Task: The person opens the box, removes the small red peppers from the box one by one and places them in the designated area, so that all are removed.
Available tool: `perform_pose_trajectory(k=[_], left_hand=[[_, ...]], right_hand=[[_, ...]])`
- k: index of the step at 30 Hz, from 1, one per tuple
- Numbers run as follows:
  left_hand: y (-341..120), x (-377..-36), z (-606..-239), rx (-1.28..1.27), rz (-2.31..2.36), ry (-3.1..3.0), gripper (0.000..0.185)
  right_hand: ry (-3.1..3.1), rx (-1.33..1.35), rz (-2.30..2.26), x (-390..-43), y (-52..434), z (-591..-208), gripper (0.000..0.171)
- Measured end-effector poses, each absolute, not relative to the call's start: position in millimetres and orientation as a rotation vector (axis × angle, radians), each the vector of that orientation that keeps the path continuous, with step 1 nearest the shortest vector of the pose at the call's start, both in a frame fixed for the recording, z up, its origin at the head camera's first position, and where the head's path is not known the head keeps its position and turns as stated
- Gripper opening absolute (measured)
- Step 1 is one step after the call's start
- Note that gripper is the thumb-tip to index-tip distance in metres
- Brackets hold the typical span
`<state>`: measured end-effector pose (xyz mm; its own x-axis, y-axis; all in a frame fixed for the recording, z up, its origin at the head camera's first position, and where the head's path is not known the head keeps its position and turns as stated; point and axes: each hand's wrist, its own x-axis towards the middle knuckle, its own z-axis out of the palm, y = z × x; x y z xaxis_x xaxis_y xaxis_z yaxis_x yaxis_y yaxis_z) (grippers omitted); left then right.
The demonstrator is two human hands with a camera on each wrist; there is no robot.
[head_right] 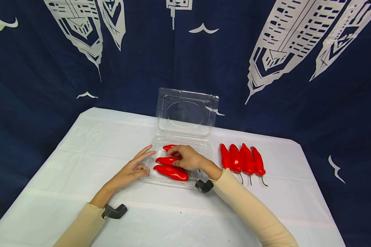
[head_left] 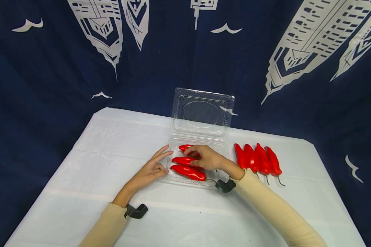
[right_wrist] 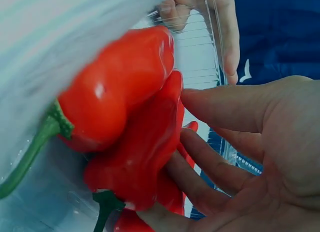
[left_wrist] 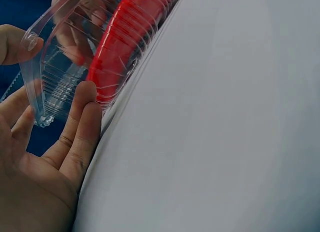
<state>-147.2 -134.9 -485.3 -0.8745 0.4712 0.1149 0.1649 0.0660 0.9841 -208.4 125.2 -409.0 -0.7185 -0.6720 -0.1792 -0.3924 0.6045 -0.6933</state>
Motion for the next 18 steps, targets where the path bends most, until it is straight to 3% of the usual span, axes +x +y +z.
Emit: perform_pose_trajectory(k=[18], left_hand=[[-136.2,-148.1,-486.2,0.638,1.894,2.104,0.068]], right_hand=[[2.390,-0.820,-0.788,-208.1,123.8,-406.4,0.043]])
